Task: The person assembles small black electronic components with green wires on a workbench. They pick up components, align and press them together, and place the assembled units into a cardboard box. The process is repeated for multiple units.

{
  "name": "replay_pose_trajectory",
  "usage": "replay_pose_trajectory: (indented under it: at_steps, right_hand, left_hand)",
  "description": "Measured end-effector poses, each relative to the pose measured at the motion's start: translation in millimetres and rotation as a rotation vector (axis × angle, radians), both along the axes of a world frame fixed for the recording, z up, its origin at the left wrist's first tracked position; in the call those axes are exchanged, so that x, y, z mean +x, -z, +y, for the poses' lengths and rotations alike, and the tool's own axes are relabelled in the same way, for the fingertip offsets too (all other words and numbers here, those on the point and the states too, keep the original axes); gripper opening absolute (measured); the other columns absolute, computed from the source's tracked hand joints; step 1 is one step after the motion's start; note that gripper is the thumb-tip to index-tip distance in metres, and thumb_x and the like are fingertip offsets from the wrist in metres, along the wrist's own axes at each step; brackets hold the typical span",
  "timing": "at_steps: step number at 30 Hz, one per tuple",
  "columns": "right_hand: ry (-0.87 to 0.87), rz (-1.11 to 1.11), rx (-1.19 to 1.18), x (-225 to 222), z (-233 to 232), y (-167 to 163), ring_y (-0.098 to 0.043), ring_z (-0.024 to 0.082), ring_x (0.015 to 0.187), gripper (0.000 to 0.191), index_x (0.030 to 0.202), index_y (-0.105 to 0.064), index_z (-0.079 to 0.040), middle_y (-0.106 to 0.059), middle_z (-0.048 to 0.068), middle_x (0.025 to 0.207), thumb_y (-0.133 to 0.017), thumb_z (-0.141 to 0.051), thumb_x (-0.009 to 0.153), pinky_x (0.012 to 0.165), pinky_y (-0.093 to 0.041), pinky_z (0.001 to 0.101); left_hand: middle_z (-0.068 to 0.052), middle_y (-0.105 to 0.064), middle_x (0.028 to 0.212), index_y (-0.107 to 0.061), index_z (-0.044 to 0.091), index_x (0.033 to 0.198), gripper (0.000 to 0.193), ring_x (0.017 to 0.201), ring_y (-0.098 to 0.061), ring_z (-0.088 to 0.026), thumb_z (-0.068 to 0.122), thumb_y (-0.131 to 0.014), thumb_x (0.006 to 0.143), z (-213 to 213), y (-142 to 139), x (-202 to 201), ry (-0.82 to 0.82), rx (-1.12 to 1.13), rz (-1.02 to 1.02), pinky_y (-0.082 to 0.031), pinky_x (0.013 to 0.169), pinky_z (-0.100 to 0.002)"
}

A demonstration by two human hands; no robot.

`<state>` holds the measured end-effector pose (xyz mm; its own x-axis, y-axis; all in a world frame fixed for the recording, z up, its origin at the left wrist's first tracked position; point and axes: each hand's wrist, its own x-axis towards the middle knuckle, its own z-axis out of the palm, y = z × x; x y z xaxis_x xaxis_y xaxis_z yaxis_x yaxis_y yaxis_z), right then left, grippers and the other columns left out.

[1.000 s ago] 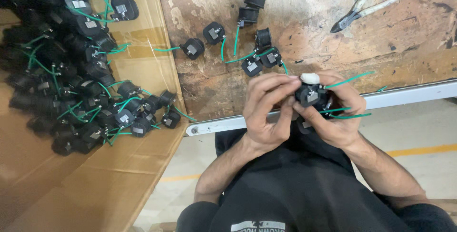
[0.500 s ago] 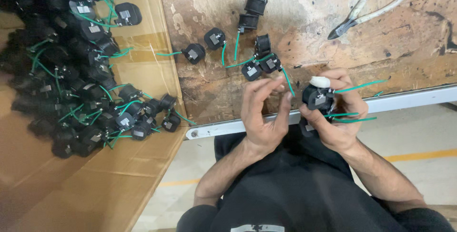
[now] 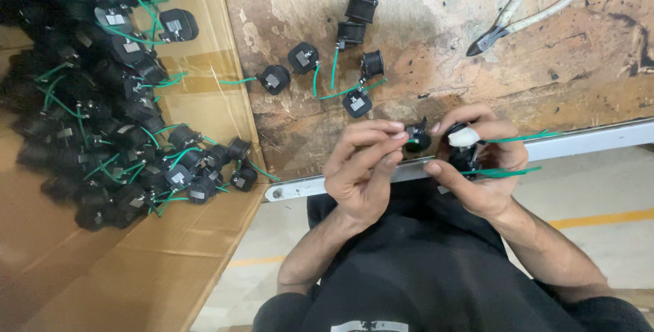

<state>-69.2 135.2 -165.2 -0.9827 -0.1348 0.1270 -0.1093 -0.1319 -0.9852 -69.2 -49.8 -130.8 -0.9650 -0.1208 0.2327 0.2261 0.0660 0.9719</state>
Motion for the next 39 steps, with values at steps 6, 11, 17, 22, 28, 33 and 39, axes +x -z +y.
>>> replay_pose_trajectory:
  at_steps: [6,11,17,22,28,33,39]
  right_hand:
    - [-0.026,-0.007,0.029,1.0,-7.2,-2.0,-0.063,0.015,0.103,0.058,0.121,-0.052,-0.011,-0.059,0.017,0.125,-0.088,0.001,0.078,0.066,-0.058,0.0206]
    - [-0.025,-0.042,0.06,-5.3,-15.9,-16.4,-0.062,0.017,0.111,0.065,0.122,-0.053,-0.011,-0.059,0.014,0.124,-0.091,0.002,0.071,0.085,-0.058,0.0275]
    - [-0.061,0.05,0.12,-40.0,-16.6,-38.7,-0.062,0.015,0.113,0.055,0.126,-0.051,-0.009,-0.061,0.009,0.126,-0.084,0.005,0.084,0.097,-0.054,0.0281]
    - [-0.104,-0.171,-0.13,-81.6,-23.1,-57.1,-0.065,0.014,0.115,0.042,0.127,-0.054,-0.007,-0.064,0.008,0.125,-0.076,0.002,0.093,0.098,-0.056,0.0285]
    - [-0.152,-0.632,-0.454,-107.4,-15.2,-54.4,-0.061,0.016,0.07,0.032,0.124,-0.058,-0.004,-0.06,0.013,0.087,-0.07,-0.006,0.094,0.051,-0.048,0.027]
    - [-0.289,-0.523,-0.553,-101.0,-9.9,-41.5,-0.059,0.013,0.068,0.041,0.127,-0.054,-0.008,-0.061,0.009,0.089,-0.07,-0.003,0.09,0.05,-0.048,0.0261]
    - [-0.425,-0.544,-0.615,-100.7,-15.7,-50.6,-0.06,0.019,0.066,0.036,0.128,-0.053,-0.005,-0.058,0.011,0.083,-0.067,-0.013,0.096,0.054,-0.051,0.0336]
  left_hand:
    - [-0.012,-0.065,0.121,-0.069,-0.004,0.12,0.015,0.106,-0.075,-0.024,0.005,-0.062,0.109,-2.0,-9.5,-1.1,0.033,0.291,-0.069,-0.067,0.093,-0.035]
    - [-0.01,-0.061,0.123,-0.068,-0.003,0.122,0.013,0.111,-0.072,-0.023,0.002,-0.061,0.112,2.0,-25.0,-17.5,0.05,0.331,-0.041,-0.068,0.095,-0.034]
    - [-0.008,-0.064,0.124,-0.067,0.002,0.128,0.015,0.11,-0.072,-0.016,0.005,-0.066,0.113,-12.8,-51.0,-38.3,0.125,0.089,0.05,-0.065,0.097,-0.027]
    - [-0.012,-0.063,0.136,-0.054,0.005,0.144,0.035,0.121,-0.07,-0.022,0.009,-0.064,0.11,-27.4,-78.5,-63.7,0.147,-0.128,0.097,-0.058,0.106,-0.031]
    - [-0.017,-0.06,0.141,-0.05,0.002,0.147,0.056,0.133,-0.061,-0.036,0.003,-0.069,0.094,-30.0,-83.8,-77.3,0.104,-0.462,0.284,-0.049,0.115,-0.044]
    - [-0.013,-0.061,0.138,-0.055,0.006,0.143,0.054,0.132,-0.061,-0.031,0.003,-0.075,0.094,-28.0,-60.6,-71.4,0.131,-0.461,0.287,-0.051,0.114,-0.042]
    - [-0.006,-0.061,0.136,-0.059,0.008,0.136,0.048,0.13,-0.061,-0.029,0.005,-0.078,0.093,-34.4,-56.4,-70.2,0.129,-0.463,0.311,-0.051,0.111,-0.041]
